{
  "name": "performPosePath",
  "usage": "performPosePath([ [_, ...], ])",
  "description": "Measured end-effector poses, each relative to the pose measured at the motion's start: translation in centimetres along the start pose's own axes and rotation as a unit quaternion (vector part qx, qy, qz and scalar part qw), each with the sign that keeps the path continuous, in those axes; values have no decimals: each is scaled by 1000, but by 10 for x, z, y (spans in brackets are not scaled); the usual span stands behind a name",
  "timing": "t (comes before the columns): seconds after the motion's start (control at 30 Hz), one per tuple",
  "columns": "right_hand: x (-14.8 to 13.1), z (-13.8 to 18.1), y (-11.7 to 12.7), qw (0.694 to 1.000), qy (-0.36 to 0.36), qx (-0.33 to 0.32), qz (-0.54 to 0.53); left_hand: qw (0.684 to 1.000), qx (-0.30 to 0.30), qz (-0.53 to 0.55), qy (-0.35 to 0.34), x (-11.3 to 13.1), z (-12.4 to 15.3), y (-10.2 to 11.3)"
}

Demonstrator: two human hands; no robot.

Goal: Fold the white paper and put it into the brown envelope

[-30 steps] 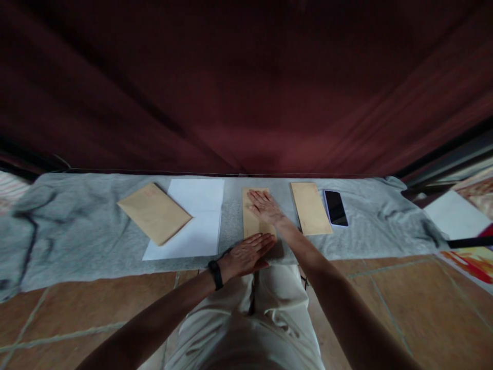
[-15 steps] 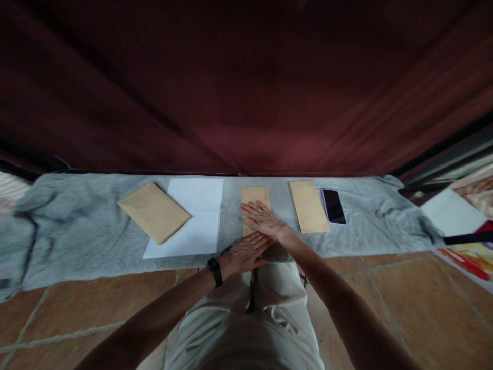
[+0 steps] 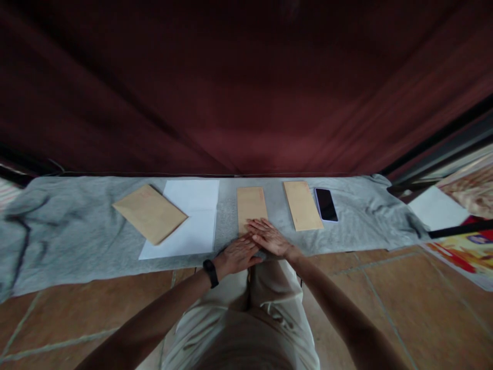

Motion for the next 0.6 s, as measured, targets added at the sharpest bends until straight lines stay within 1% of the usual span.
performPosePath([
  [0.2, -2, 28, -14, 998, 26, 34, 38, 1000, -7, 2, -23, 2, 12, 3],
  [0.33, -4, 46, -23, 992, 47, 76, 84, 1000, -1, -7, -7, 2, 21, 6],
  [0.6, -9, 71, -29, 986, 20, 102, 128, 1000, -15, -18, 10, 0, 37, 12],
])
Point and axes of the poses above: each hand's wrist, its own z-axis away from the middle knuckle, its own y-axis out of the back of the hand, x = y × z, the point moved 1 cm from there along -z, towards the middle knuckle, and after that the axes turned 15 degrees about -z, right-handed, at the moved point
